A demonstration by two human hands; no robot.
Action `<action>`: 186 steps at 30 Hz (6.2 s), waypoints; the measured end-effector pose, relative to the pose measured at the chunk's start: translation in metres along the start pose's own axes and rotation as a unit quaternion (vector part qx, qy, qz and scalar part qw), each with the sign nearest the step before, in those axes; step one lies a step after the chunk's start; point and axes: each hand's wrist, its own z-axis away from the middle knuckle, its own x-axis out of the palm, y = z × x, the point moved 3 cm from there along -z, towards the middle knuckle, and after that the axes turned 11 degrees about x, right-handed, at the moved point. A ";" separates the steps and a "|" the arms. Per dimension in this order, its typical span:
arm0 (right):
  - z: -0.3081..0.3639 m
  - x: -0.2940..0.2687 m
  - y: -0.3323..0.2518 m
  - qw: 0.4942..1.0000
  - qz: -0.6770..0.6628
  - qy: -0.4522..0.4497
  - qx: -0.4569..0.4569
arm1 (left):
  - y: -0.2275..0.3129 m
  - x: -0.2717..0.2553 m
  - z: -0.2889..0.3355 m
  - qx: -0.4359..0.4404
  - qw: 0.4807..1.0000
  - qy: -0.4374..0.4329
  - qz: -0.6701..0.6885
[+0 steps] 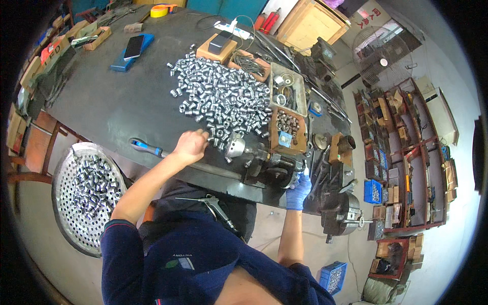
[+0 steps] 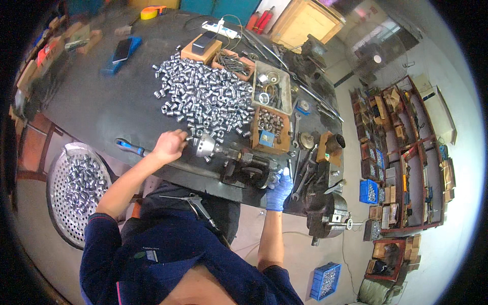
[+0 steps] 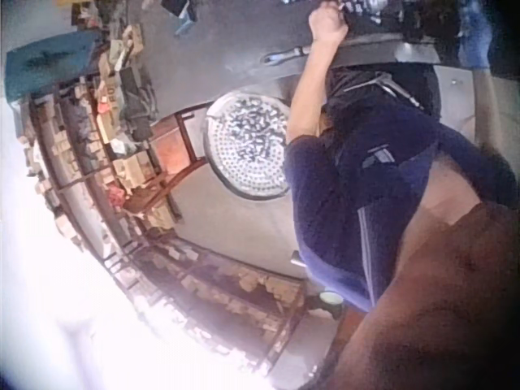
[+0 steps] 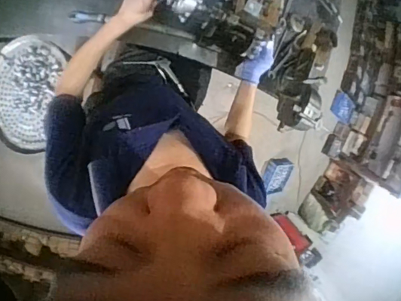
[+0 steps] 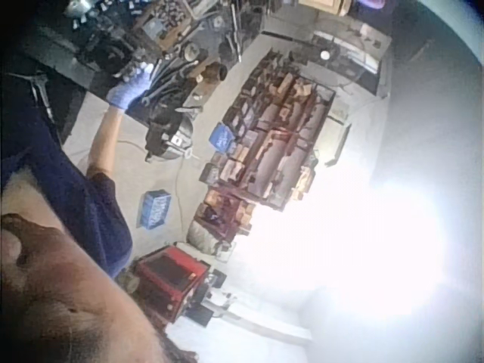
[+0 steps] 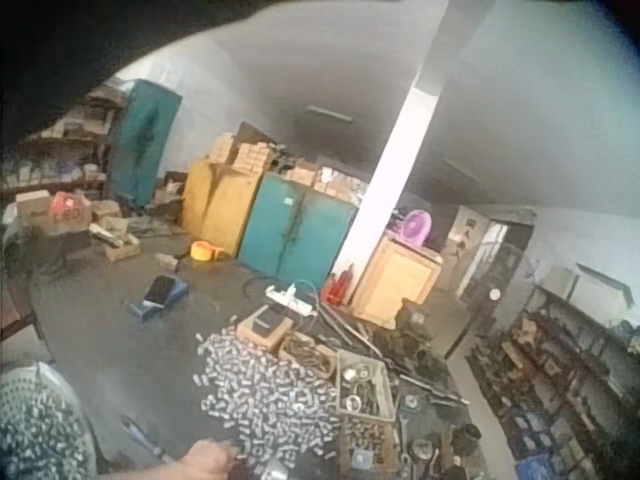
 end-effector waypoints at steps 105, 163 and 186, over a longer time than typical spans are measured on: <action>-0.032 -0.012 0.000 0.999 0.019 -0.022 -0.023 | -0.003 -0.051 0.039 -0.147 0.972 -0.111 -0.147; -0.080 -0.009 -0.008 0.998 0.064 0.006 0.011 | 0.049 -0.052 -0.027 -0.094 0.792 0.053 0.601; -0.080 0.004 -0.019 0.999 0.045 -0.013 0.002 | 0.070 -0.044 -0.017 -0.073 0.824 0.193 0.528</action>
